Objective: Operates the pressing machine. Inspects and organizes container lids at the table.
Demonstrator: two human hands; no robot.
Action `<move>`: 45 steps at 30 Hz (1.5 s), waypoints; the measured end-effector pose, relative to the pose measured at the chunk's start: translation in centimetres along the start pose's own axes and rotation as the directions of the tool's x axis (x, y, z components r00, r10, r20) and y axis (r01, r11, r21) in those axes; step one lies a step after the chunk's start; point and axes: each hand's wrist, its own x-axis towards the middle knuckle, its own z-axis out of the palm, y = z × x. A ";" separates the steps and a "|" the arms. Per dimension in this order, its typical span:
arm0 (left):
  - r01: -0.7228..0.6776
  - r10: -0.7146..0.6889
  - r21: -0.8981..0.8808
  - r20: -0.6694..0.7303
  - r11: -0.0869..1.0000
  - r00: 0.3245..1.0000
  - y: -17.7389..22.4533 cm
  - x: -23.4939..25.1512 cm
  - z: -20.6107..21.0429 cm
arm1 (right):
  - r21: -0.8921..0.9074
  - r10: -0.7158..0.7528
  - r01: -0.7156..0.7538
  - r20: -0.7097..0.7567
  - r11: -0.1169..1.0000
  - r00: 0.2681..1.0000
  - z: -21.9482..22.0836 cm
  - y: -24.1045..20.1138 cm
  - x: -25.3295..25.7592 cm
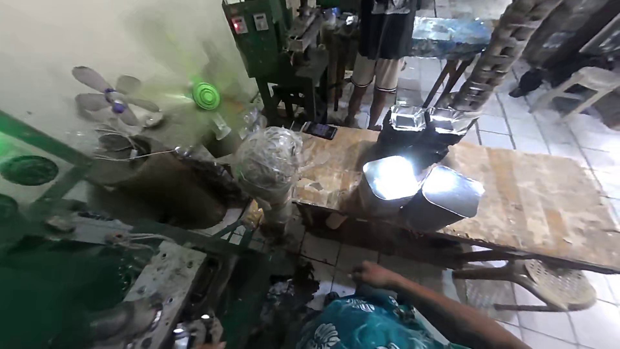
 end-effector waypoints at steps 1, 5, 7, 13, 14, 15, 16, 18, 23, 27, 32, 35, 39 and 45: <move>-0.043 0.041 -0.028 -0.065 0.999 0.997 3.7 -0.3 -0.6 | 0.238 -0.002 0.011 -0.039 0.971 0.999 0.8 -1.6 -0.2; -0.211 0.144 -0.294 -0.235 0.932 0.961 22.4 1.6 -2.6 | 0.927 -0.089 -0.087 0.127 0.364 0.988 3.9 -7.6 -1.9; -0.523 0.475 -0.228 -0.234 0.821 0.848 29.0 3.3 -2.4 | 0.990 -0.287 -0.008 0.049 0.141 0.957 3.6 -9.1 -3.5; -0.652 0.609 -0.696 -0.386 0.301 0.693 33.3 7.3 -3.2 | 0.720 -0.533 0.677 -0.519 0.149 0.669 -1.3 -8.0 -8.3; -0.560 0.612 -0.795 -0.329 0.231 0.720 33.8 8.1 -3.1 | 0.653 -0.553 0.726 -0.532 0.214 0.641 -1.7 -8.5 -9.0; -0.507 0.599 -0.845 -0.321 0.168 0.734 34.8 8.7 -2.8 | 0.599 -0.574 0.758 -0.536 0.258 0.619 -2.1 -9.2 -9.4; -0.497 0.573 -0.862 -0.359 0.100 0.737 35.8 9.0 -2.4 | 0.553 -0.598 0.787 -0.543 0.273 0.589 -2.5 -9.7 -9.4; -0.567 0.513 -0.822 -0.466 0.049 0.721 37.2 9.7 -2.2 | 0.490 -0.622 0.828 -0.566 0.272 0.540 -4.0 -9.9 -9.4; -0.562 0.555 -0.826 -0.449 0.040 0.700 40.3 10.8 -3.8 | 0.427 -0.682 0.840 -0.506 0.335 0.529 -7.7 -8.6 -10.2; -0.581 0.501 -0.805 -0.457 0.117 0.735 42.9 11.9 -4.0 | 0.277 -0.679 0.841 -0.497 0.466 0.540 -11.0 -6.2 -10.7; -0.413 0.253 -0.750 -0.326 0.517 0.911 39.2 17.0 -4.4 | 0.230 -0.638 0.757 -0.422 0.612 0.644 -14.5 -2.5 -14.4; -0.244 0.151 -0.652 -0.196 0.718 0.969 36.1 22.0 -5.3 | 0.200 -0.578 0.725 -0.483 0.659 0.658 -14.6 -0.1 -15.9; -0.220 0.190 -0.600 -0.114 0.770 0.975 35.3 29.4 -6.9 | 0.167 -0.470 0.680 -0.605 0.714 0.642 -14.0 -1.3 -17.9; -0.244 0.247 -0.476 -0.057 0.845 0.967 35.8 37.9 -6.7 | 0.089 -0.389 0.626 -0.714 0.775 0.582 -13.0 -4.4 -18.9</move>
